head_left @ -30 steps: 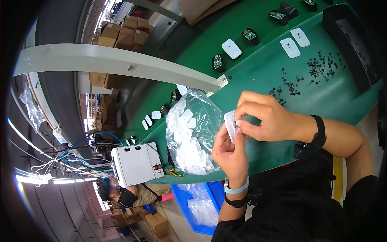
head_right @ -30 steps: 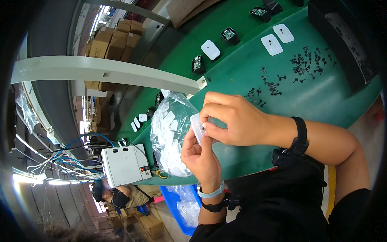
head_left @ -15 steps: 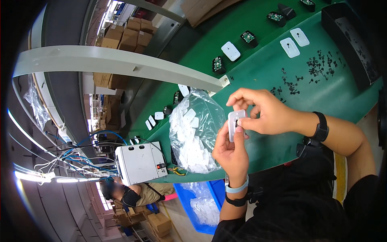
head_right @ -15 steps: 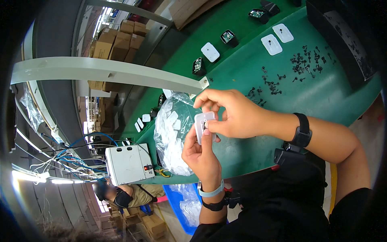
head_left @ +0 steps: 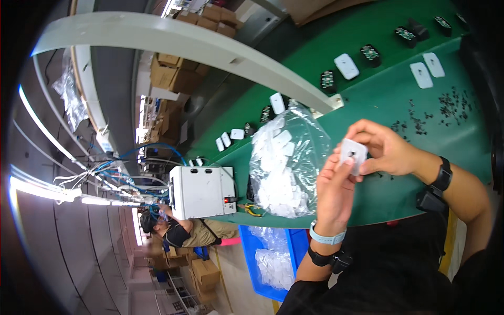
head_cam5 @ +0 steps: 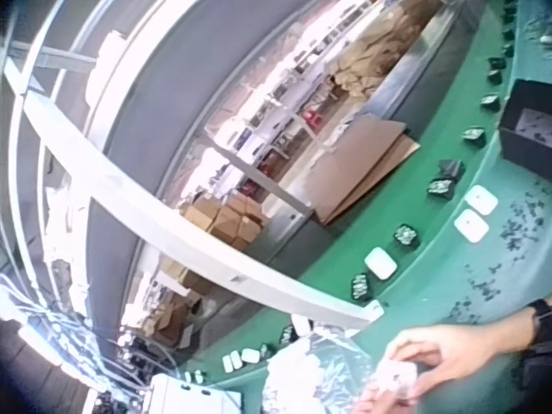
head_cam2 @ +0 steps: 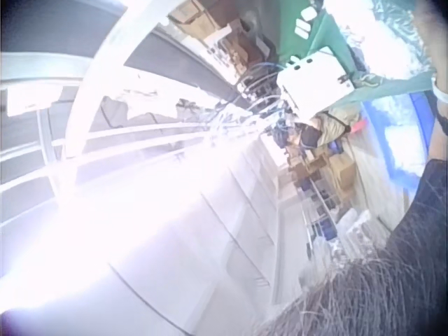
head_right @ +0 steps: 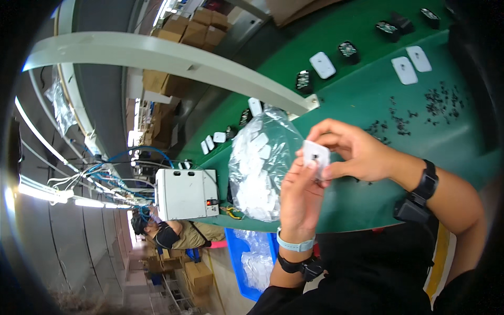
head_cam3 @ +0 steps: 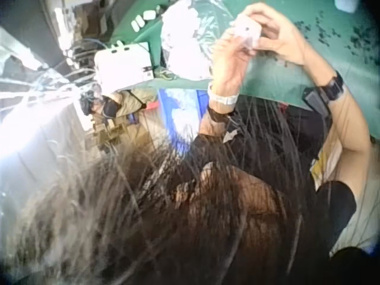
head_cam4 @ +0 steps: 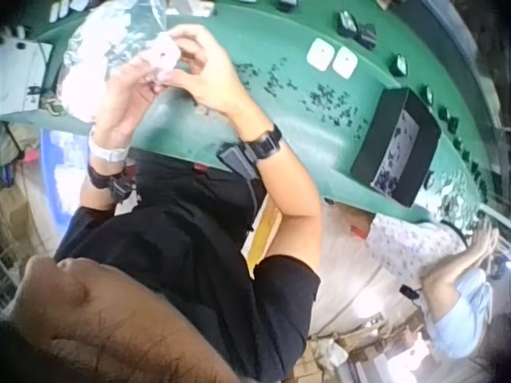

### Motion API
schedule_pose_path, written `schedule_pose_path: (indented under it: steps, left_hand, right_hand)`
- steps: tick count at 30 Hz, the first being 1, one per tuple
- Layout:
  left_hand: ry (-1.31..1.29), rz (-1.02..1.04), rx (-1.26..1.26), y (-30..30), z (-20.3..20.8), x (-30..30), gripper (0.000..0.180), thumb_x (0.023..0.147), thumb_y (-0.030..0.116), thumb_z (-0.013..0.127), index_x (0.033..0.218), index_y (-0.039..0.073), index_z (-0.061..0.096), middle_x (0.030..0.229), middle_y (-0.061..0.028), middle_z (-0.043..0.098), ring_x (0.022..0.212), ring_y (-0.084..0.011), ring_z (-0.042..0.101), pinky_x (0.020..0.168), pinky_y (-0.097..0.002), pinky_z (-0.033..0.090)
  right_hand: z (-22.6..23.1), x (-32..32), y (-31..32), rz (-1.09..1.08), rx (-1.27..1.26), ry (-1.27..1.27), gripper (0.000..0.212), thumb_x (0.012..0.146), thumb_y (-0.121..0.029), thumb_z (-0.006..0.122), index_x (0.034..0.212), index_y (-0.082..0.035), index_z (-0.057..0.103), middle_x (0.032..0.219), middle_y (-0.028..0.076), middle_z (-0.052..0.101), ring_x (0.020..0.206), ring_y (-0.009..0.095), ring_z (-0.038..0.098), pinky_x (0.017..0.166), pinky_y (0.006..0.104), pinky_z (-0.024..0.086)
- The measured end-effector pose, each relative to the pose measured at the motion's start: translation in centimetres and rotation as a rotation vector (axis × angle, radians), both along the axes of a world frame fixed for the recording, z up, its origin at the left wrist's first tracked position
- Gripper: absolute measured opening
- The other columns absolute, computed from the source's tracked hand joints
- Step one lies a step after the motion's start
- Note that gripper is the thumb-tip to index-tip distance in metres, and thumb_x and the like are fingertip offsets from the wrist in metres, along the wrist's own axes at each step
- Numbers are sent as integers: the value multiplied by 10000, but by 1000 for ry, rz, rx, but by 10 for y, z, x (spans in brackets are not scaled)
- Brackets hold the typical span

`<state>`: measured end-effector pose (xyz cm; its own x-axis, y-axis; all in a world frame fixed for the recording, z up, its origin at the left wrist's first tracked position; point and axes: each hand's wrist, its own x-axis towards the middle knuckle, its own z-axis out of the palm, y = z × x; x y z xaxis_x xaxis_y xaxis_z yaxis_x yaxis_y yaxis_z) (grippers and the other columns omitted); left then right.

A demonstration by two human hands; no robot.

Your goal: The person assembles small electronic devices by inserting white plastic components into black housings. They repeatedly pick up parts from a green workbench, align them, and press them together, placing the finished units in a row.

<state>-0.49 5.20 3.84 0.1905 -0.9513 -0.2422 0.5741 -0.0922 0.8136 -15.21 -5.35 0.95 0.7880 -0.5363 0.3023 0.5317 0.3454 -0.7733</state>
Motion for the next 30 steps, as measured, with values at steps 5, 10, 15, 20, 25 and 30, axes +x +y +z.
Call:
schedule_pose_path:
  steps: [5,10,15,20,25,30]
  left_hand:
    - [-266,-216,100,-6,23,25,342,935,69,653,1232,50,486,1074,-95,675,860,-145,648,700,-309,535]
    - [-1516,365,-52,-67,14,199,119,915,115,669,932,-2,655,834,-64,676,662,-87,621,554,-217,471]
    - [-1982,383,725,-129,-12,337,663,786,583,706,943,-61,673,1016,-291,684,1041,-440,640,920,-458,491]
    - [-2086,241,831,-153,-36,363,638,786,493,697,1017,-100,655,1047,-311,675,1029,-447,648,911,-470,512]
    - [-2080,555,302,-112,12,308,544,724,271,780,1075,-60,529,902,-245,690,792,-418,671,771,-453,536]
    - [-1129,345,-75,-40,45,194,334,823,-50,717,1095,1,531,987,-68,666,807,-91,612,695,-210,474]
  right_hand:
    - [1,0,2,7,187,49,671,801,-9,783,1361,-45,414,1238,135,605,1165,198,588,966,349,498]
    - [4,-3,-8,-129,253,-28,688,801,-175,828,1362,-61,446,1186,92,623,1131,228,627,968,367,503]
    - [-1,1,-16,-109,249,-46,685,791,-162,835,1348,-68,448,1183,92,614,1119,231,633,950,364,515]
    - [-9,-8,-29,-135,281,-52,677,787,-143,834,1338,-66,447,1192,98,605,1114,231,634,944,366,519]
    - [-1,-8,-28,-126,282,-32,673,787,-115,827,1341,-57,448,1198,107,601,1111,227,636,943,358,521]
    - [-2,-16,-25,-135,245,-12,676,786,-69,808,1361,-30,452,1215,120,608,1129,224,631,964,351,518]
